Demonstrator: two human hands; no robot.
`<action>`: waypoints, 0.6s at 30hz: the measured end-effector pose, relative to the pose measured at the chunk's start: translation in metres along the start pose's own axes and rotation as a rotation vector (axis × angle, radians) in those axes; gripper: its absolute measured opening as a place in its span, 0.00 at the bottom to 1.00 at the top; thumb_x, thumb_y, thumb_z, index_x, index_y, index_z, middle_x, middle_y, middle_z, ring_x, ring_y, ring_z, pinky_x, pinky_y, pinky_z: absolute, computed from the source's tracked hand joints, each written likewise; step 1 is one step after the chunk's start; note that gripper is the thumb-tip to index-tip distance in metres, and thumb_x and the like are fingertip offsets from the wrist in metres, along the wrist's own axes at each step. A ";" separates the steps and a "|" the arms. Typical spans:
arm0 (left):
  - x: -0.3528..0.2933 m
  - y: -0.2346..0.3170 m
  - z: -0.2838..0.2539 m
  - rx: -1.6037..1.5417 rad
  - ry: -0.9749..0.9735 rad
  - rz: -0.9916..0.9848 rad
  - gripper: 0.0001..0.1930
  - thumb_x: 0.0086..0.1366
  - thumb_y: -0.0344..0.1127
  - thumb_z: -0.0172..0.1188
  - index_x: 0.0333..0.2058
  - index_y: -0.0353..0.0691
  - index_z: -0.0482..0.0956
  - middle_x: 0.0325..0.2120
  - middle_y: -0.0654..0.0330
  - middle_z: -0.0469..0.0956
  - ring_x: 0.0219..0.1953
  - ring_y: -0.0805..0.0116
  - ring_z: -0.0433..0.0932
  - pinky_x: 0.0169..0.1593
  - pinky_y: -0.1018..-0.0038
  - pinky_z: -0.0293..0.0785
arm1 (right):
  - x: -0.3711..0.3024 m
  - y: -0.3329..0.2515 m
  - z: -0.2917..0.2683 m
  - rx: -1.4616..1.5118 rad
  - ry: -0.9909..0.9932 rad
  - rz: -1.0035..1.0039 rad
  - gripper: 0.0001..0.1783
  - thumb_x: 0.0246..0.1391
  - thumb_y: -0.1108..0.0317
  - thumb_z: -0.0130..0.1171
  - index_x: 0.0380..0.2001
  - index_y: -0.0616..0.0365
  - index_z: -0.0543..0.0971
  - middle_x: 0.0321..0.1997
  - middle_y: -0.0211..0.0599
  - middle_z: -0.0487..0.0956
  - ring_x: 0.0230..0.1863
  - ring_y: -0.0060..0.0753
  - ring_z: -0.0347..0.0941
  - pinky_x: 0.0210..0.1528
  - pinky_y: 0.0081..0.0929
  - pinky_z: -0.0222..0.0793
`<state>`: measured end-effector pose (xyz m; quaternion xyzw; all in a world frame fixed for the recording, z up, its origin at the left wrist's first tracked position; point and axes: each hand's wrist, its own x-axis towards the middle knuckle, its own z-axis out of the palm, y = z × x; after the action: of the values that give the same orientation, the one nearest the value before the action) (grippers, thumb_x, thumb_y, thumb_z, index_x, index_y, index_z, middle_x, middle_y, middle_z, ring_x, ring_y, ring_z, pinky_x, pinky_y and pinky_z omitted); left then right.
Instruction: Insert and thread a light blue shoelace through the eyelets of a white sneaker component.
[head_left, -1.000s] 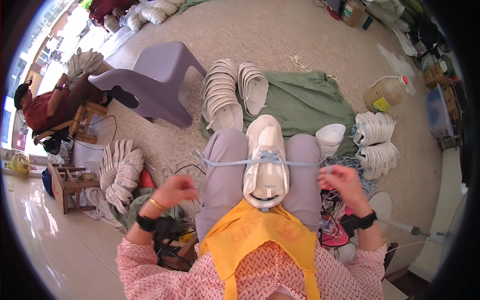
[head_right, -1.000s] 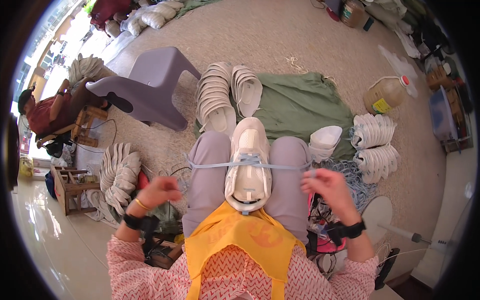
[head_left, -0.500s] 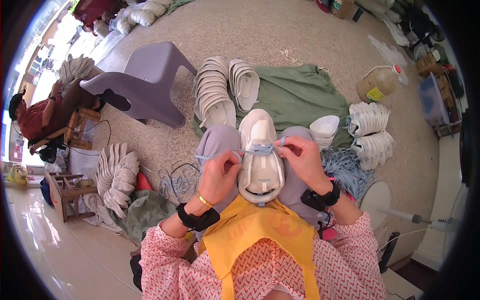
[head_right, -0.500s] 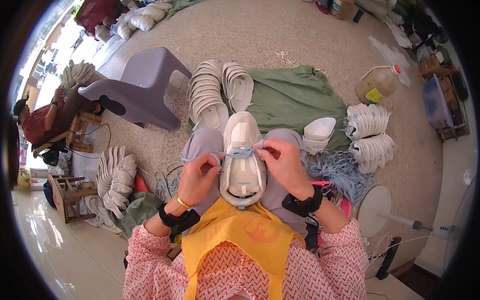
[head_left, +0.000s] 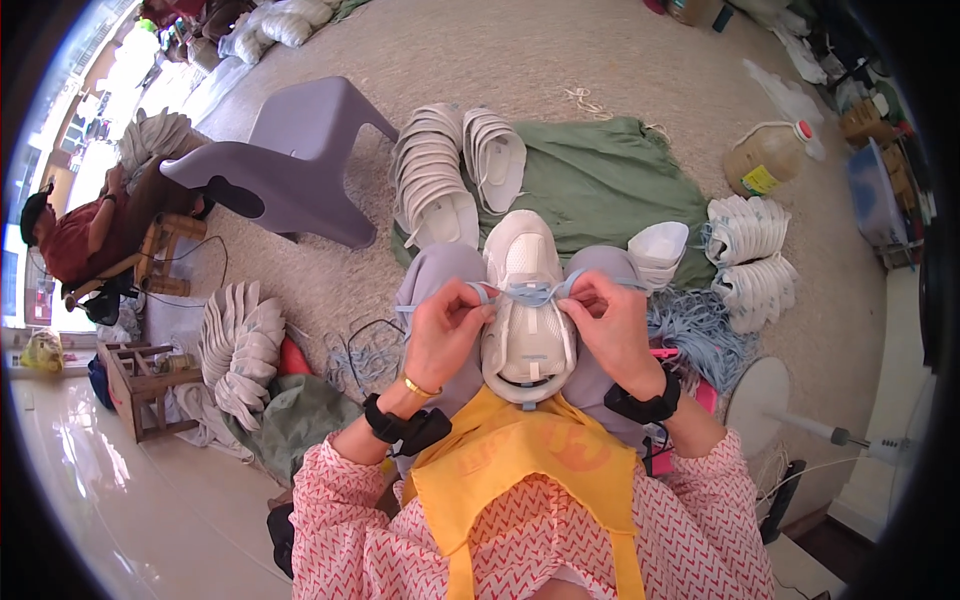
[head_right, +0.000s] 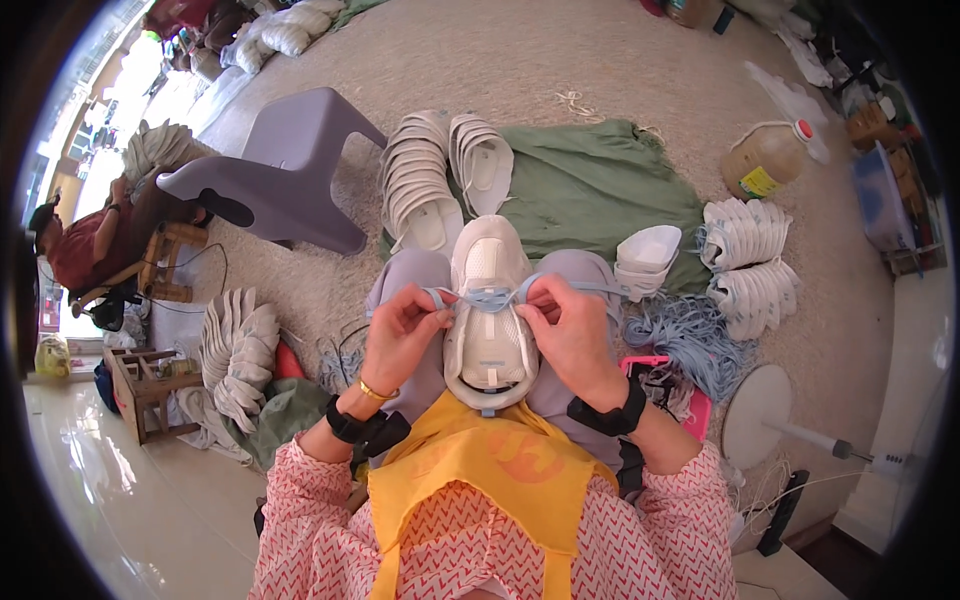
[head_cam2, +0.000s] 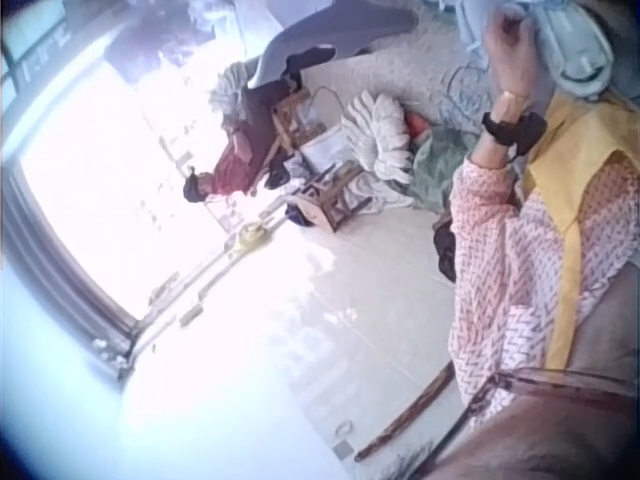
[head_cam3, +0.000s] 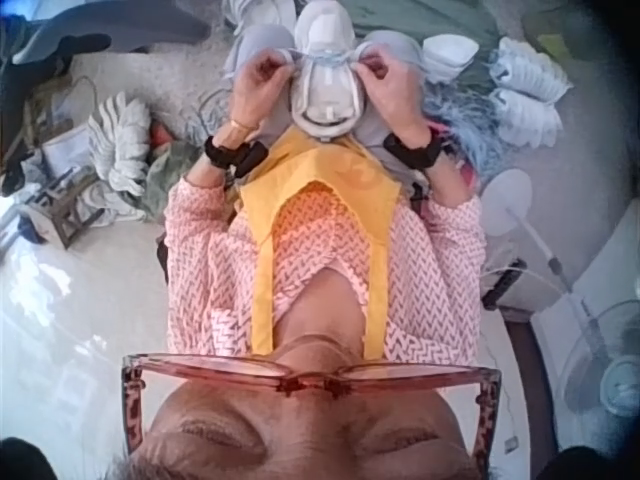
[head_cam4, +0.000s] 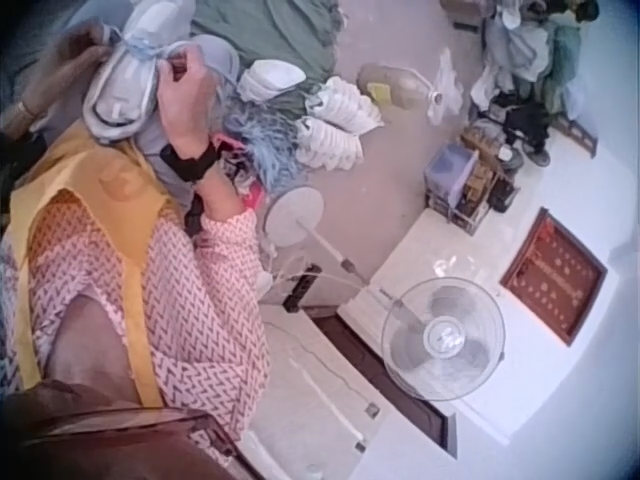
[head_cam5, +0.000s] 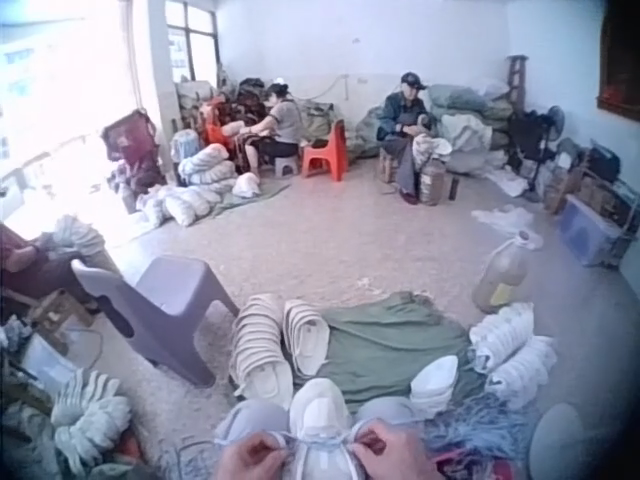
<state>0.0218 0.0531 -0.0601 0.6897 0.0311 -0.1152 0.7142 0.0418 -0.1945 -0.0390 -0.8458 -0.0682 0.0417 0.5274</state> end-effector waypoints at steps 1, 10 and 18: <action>0.002 0.000 0.002 -0.038 0.011 -0.003 0.04 0.70 0.17 0.59 0.37 0.32 0.74 0.48 0.54 0.82 0.43 0.75 0.79 0.52 0.76 0.79 | 0.000 0.001 0.000 0.033 0.029 0.016 0.07 0.55 0.77 0.69 0.38 0.63 0.82 0.29 0.40 0.85 0.30 0.27 0.84 0.36 0.24 0.80; 0.006 -0.009 0.014 -0.002 0.114 0.118 0.06 0.65 0.17 0.62 0.34 0.31 0.74 0.39 0.56 0.85 0.38 0.73 0.84 0.44 0.77 0.80 | -0.002 0.002 -0.003 -0.097 0.042 -0.131 0.09 0.54 0.73 0.71 0.38 0.63 0.82 0.31 0.42 0.83 0.30 0.37 0.83 0.33 0.29 0.78; 0.003 0.011 0.014 0.418 0.070 0.225 0.10 0.60 0.12 0.59 0.35 0.32 0.73 0.38 0.55 0.81 0.43 0.67 0.83 0.48 0.74 0.79 | -0.007 -0.020 -0.008 -0.172 -0.077 -0.124 0.15 0.53 0.70 0.71 0.41 0.67 0.81 0.38 0.45 0.82 0.36 0.43 0.83 0.40 0.35 0.79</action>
<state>0.0251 0.0390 -0.0491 0.8251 -0.0458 -0.0150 0.5629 0.0345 -0.1936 -0.0174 -0.8800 -0.1441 0.0356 0.4513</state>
